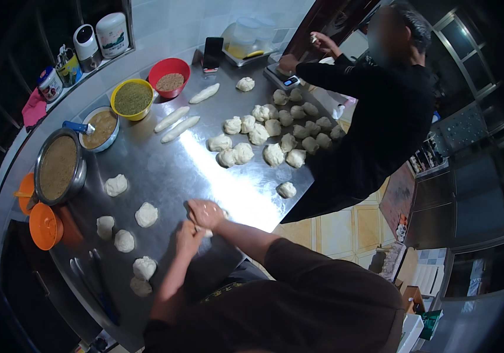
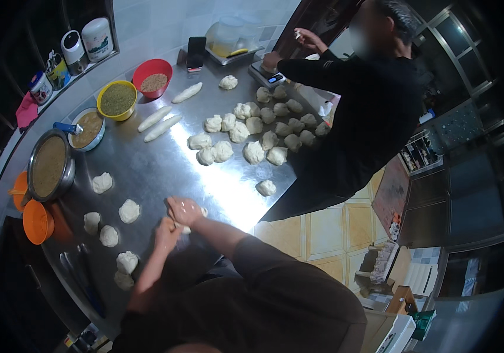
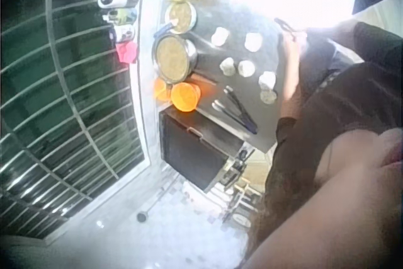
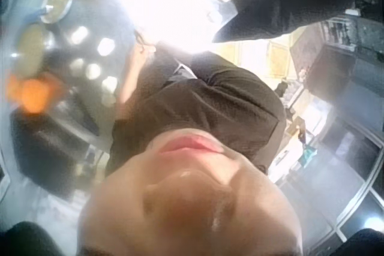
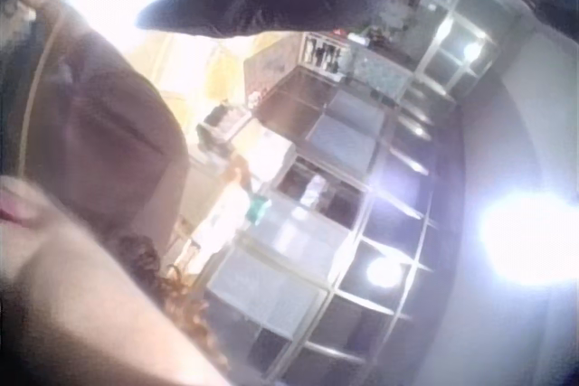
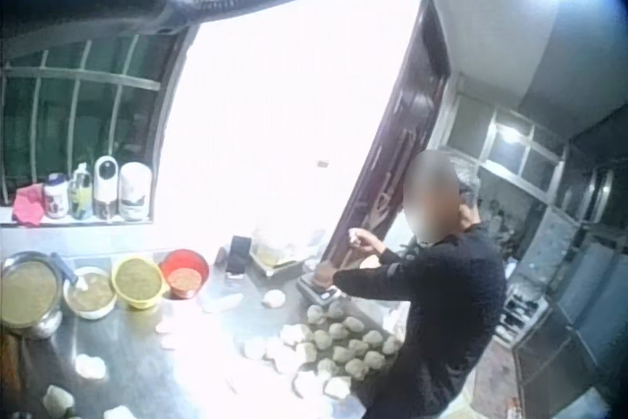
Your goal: The person weighs small pieces of dough on a digital scale, then rolls them into balls and elongated logs on a stainless steel table. Another person assists by weighing and shaping dough nearby. The shaped dough pieces are placed on the table.
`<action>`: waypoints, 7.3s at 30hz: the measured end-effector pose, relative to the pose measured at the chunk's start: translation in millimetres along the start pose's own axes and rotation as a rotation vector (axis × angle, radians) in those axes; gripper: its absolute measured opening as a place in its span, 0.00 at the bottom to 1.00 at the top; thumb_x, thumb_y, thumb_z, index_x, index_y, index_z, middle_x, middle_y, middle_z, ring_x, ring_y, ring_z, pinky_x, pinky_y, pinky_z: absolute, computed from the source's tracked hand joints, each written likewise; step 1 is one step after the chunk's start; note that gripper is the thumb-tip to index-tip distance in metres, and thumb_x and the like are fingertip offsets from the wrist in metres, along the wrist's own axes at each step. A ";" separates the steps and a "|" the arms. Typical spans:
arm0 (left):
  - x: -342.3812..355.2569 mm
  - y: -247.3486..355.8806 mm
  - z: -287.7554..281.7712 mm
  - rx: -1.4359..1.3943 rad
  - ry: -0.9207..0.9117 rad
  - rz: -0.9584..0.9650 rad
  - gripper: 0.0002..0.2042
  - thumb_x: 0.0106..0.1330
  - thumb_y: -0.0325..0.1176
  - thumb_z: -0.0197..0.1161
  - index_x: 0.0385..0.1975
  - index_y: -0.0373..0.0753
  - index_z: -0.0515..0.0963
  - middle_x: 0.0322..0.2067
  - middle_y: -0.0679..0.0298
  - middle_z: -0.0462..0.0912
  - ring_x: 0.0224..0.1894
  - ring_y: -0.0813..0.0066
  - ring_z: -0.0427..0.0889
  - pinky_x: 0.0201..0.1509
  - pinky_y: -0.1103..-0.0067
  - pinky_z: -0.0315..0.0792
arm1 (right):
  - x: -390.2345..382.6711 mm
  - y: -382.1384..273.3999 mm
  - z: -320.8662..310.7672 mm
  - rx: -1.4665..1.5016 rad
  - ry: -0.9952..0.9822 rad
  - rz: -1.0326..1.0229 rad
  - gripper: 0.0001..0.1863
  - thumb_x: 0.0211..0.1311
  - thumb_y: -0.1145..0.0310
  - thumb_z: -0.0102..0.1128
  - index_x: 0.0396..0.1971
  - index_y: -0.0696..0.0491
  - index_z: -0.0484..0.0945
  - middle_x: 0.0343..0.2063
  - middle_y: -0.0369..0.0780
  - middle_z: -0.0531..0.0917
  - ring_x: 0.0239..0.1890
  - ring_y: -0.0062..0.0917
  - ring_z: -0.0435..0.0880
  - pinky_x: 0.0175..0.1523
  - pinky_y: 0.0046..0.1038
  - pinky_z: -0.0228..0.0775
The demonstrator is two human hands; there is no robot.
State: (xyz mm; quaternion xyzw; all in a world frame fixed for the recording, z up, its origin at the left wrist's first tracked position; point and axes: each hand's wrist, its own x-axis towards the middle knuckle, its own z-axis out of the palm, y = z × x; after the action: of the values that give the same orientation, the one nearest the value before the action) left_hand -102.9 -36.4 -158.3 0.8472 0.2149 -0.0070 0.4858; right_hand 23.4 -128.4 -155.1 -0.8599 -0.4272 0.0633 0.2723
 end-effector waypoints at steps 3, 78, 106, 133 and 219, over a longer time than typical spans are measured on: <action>37.6 4.6 -14.4 -0.055 -0.051 -0.073 0.14 0.55 0.32 0.70 0.37 0.35 0.74 0.29 0.52 0.80 0.32 0.51 0.80 0.37 0.64 0.73 | 29.5 20.8 26.8 0.084 0.061 0.036 0.10 0.61 0.63 0.51 0.36 0.52 0.73 0.29 0.49 0.81 0.31 0.47 0.81 0.36 0.45 0.72; 373.4 123.1 -22.0 0.688 0.315 0.511 0.24 0.55 0.38 0.71 0.51 0.37 0.76 0.53 0.50 0.77 0.56 0.53 0.74 0.56 0.66 0.70 | 300.2 279.7 -154.5 -0.121 0.436 0.024 0.30 0.53 0.71 0.62 0.60 0.51 0.70 0.57 0.47 0.75 0.59 0.39 0.74 0.63 0.35 0.65; 146.4 -58.1 -171.8 0.918 0.471 -0.234 0.28 0.55 0.35 0.67 0.59 0.44 0.70 0.60 0.49 0.68 0.64 0.46 0.64 0.64 0.59 0.64 | 370.9 227.5 -104.0 -0.392 -0.166 -0.056 0.23 0.46 0.61 0.69 0.47 0.40 0.81 0.48 0.38 0.78 0.58 0.34 0.73 0.64 0.45 0.60; 24.7 54.6 -39.8 -0.506 0.071 0.163 0.19 0.57 0.22 0.65 0.50 0.32 0.71 0.57 0.52 0.75 0.59 0.61 0.73 0.64 0.72 0.64 | 31.2 -5.2 -7.1 1.074 -0.124 0.846 0.24 0.71 0.51 0.49 0.41 0.59 0.81 0.29 0.43 0.85 0.32 0.30 0.84 0.38 0.33 0.75; -8.6 20.3 12.4 0.533 0.095 0.129 0.28 0.69 0.44 0.47 0.67 0.38 0.63 0.69 0.56 0.61 0.73 0.54 0.52 0.71 0.47 0.44 | -59.9 -5.7 -12.7 -0.017 -0.097 0.079 0.31 0.65 0.58 0.51 0.67 0.51 0.63 0.70 0.43 0.59 0.74 0.40 0.51 0.70 0.58 0.43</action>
State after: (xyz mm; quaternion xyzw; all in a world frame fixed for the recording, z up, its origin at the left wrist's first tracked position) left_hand -100.7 -58.6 -146.3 0.9565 0.1734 0.0073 0.2345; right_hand -13.8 -177.0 -148.9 -0.8744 -0.4059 0.1119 0.2410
